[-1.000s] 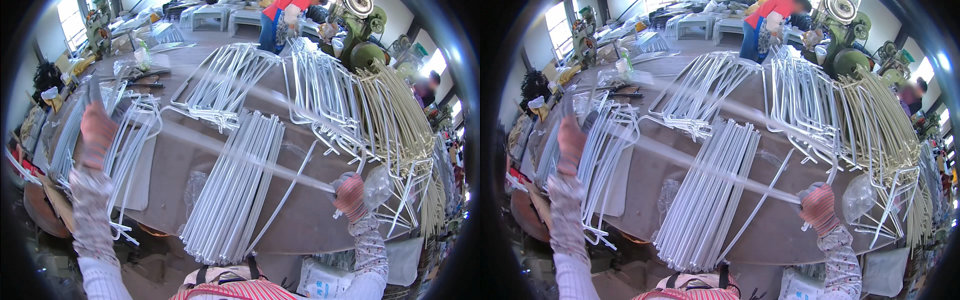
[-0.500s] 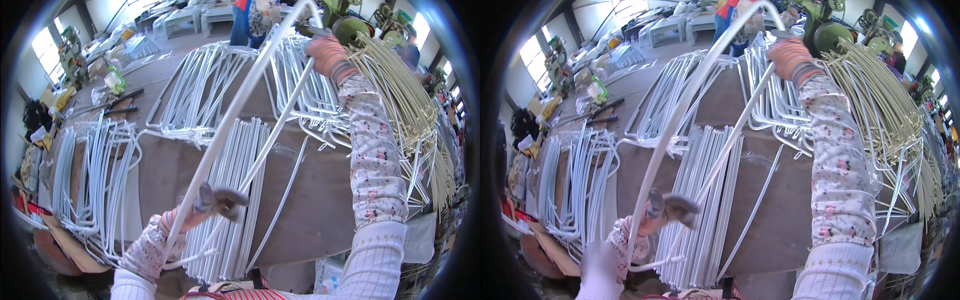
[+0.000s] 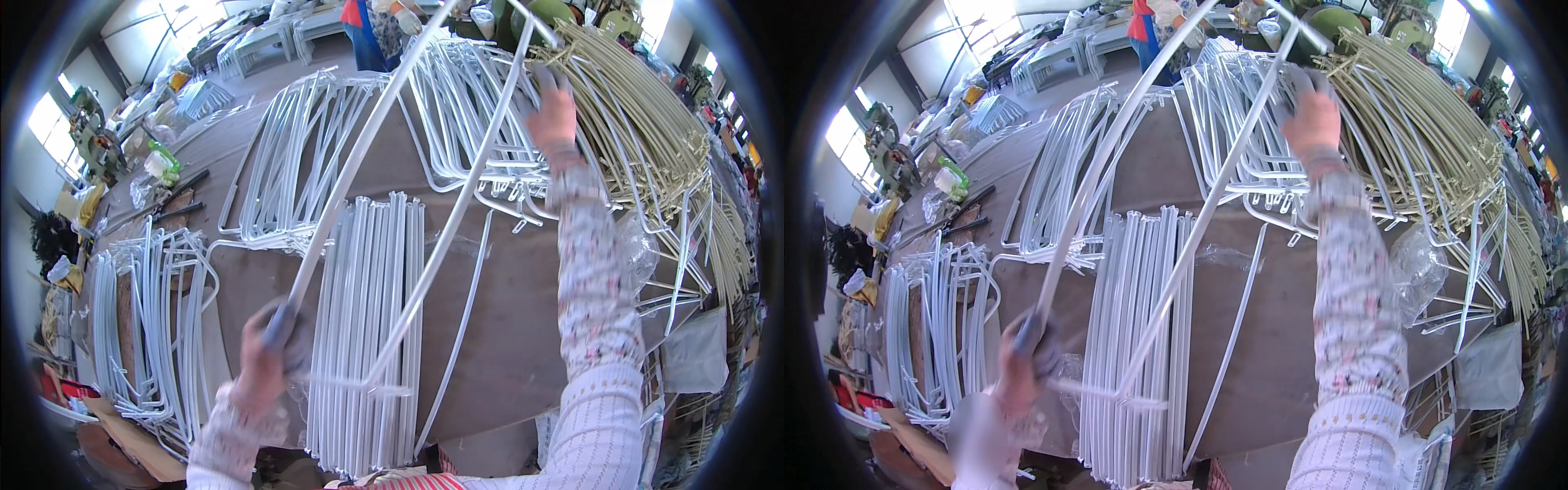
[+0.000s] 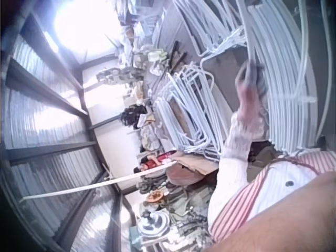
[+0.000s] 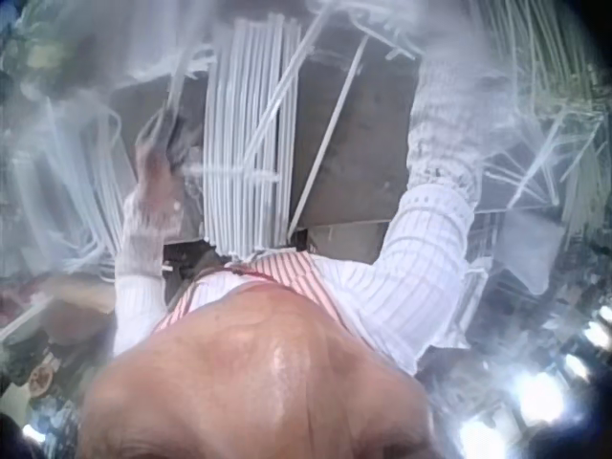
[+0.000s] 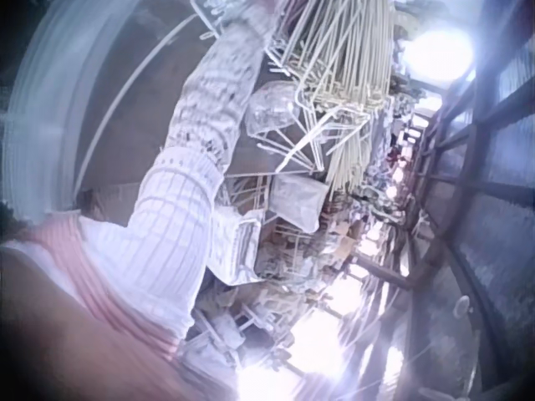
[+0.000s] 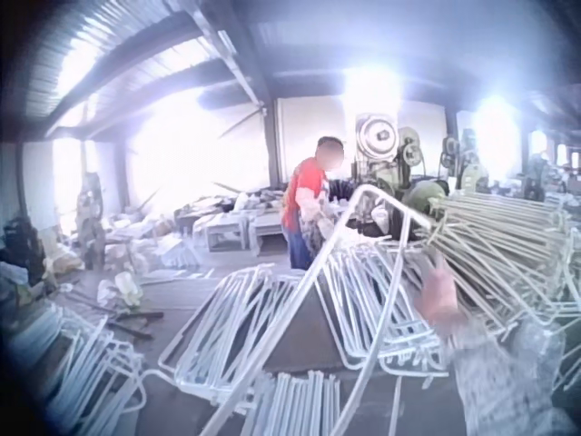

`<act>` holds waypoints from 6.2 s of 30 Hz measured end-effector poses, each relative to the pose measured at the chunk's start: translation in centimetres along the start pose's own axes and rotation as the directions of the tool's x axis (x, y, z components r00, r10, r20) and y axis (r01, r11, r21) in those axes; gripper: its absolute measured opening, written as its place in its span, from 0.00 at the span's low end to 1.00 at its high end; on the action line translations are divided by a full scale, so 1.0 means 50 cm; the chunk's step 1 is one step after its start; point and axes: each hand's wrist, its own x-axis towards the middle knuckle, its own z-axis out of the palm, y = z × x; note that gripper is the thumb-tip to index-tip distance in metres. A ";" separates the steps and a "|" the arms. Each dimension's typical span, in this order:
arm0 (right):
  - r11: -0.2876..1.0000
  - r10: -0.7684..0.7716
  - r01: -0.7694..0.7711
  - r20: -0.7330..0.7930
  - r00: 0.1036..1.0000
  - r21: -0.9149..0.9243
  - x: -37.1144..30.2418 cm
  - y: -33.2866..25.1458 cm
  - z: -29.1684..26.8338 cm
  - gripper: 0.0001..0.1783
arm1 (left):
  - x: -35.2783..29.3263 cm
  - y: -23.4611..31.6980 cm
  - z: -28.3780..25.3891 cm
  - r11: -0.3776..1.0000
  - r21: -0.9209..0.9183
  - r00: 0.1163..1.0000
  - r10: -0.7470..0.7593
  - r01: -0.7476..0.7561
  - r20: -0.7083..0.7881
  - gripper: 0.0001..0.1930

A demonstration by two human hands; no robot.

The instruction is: The person repeatedly picks up straight metal rods, bends them into U-shapes using a manual bending machine, and stacks the finished pieces on the floor. The process is continuous and repetitive, with the person handling one rod at a time.

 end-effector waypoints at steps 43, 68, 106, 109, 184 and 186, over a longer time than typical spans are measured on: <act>0.272 0.460 -0.961 0.870 0.177 0.052 -0.692 -0.420 -0.496 0.14 | -0.104 -0.507 -0.755 -0.182 0.384 0.393 0.700 0.906 -0.596 0.18; -0.380 -0.387 -0.851 0.774 0.501 0.362 -0.508 -1.090 -0.441 0.13 | -1.049 -0.225 -0.430 0.649 0.725 -0.151 0.760 0.229 -0.633 0.16; 0.165 -0.857 -0.913 0.403 -0.320 -0.373 -1.077 -1.730 -1.015 0.07 | -1.880 -0.589 -0.141 0.933 -0.355 -0.323 -0.320 0.057 -0.891 0.17; 0.147 -0.838 -0.947 0.474 -0.272 -0.284 -1.059 -1.696 -1.027 0.08 | -1.860 -0.626 -0.126 0.694 -0.233 -0.432 0.125 0.681 -0.893 0.11; -0.737 -0.572 -0.118 -0.707 -0.415 0.665 -1.071 -1.771 -1.268 0.10 | -2.062 -0.801 0.281 0.852 -0.048 -0.769 -0.494 -0.522 -0.405 0.21; -0.731 -0.611 -0.179 -0.749 -0.259 0.658 -1.085 -1.767 -1.262 0.21 | -2.074 -0.821 0.283 0.849 -0.038 -0.777 -0.500 -0.527 -0.382 0.20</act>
